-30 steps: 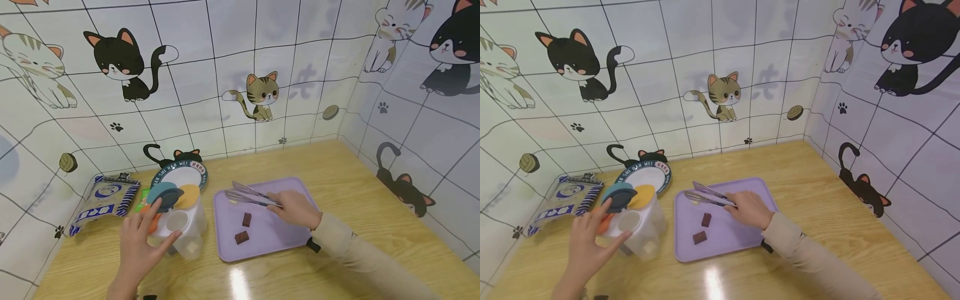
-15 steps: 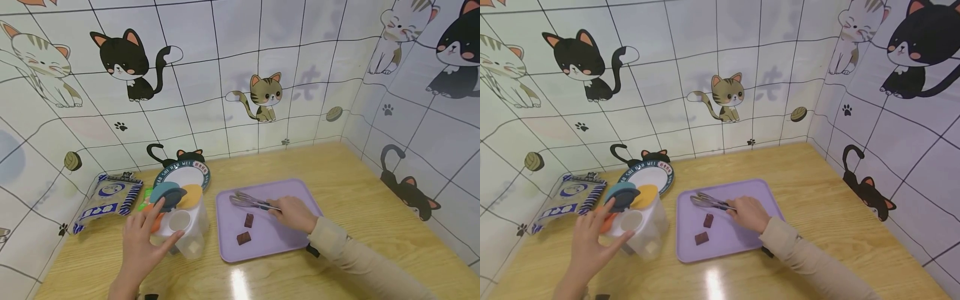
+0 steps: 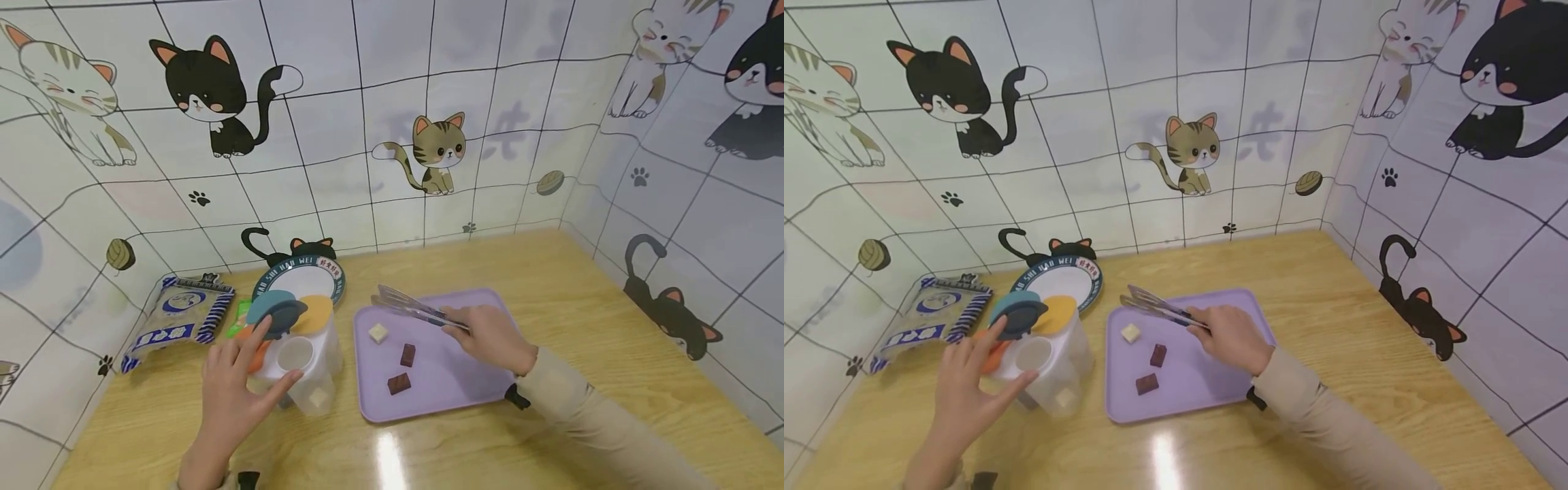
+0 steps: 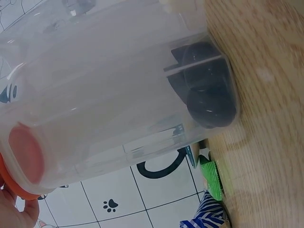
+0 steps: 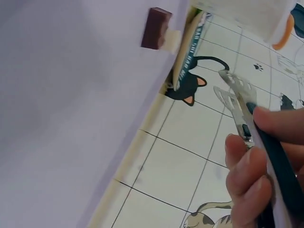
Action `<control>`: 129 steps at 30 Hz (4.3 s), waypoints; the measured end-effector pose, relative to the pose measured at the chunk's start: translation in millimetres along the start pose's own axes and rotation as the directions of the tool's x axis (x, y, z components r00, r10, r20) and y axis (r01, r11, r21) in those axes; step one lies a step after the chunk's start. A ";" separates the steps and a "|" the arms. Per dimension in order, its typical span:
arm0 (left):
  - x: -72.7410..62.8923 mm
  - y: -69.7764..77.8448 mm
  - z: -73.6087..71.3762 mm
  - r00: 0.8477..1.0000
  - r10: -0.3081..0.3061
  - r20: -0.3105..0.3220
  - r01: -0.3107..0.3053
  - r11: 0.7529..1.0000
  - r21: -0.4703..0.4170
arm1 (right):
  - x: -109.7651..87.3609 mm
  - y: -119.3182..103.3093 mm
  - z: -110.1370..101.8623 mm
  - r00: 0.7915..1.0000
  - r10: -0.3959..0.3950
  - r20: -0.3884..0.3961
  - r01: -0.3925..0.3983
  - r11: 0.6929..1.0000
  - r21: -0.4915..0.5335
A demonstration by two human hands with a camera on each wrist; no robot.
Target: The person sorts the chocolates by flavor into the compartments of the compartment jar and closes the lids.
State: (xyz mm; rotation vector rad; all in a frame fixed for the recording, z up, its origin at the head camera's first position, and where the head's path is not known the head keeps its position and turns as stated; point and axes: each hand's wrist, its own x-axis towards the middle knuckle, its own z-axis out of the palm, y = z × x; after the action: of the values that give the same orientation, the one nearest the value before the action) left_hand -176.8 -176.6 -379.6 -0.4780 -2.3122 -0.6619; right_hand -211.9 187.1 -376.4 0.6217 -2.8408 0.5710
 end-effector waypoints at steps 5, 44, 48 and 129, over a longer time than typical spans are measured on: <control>1.8 -1.7 1.3 0.999 0.036 -0.022 -0.036 0.999 0.006 | -1.4 -0.8 14.0 0.994 -0.023 0.110 0.031 0.997 -0.071; 1.1 -0.5 1.0 0.998 0.053 -0.042 -0.053 0.999 -0.006 | -11.3 -81.1 -7.1 0.888 -0.421 -0.186 0.439 0.896 0.064; 0.3 -0.1 1.0 0.998 0.047 -0.039 -0.048 0.999 -0.010 | -15.0 -74.6 -7.0 0.914 -0.370 -0.166 0.384 0.921 0.064; 3.8 -3.7 2.8 0.995 0.076 -0.068 -0.073 0.996 0.042 | 79.5 -136.1 41.7 0.909 -0.416 0.007 0.397 0.873 0.282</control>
State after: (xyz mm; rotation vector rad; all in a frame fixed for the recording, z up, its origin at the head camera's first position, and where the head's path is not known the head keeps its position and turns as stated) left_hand -182.7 -177.4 -380.0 -0.5129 -2.2267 -0.5870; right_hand -227.9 27.1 -349.7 1.2722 -2.5831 0.8818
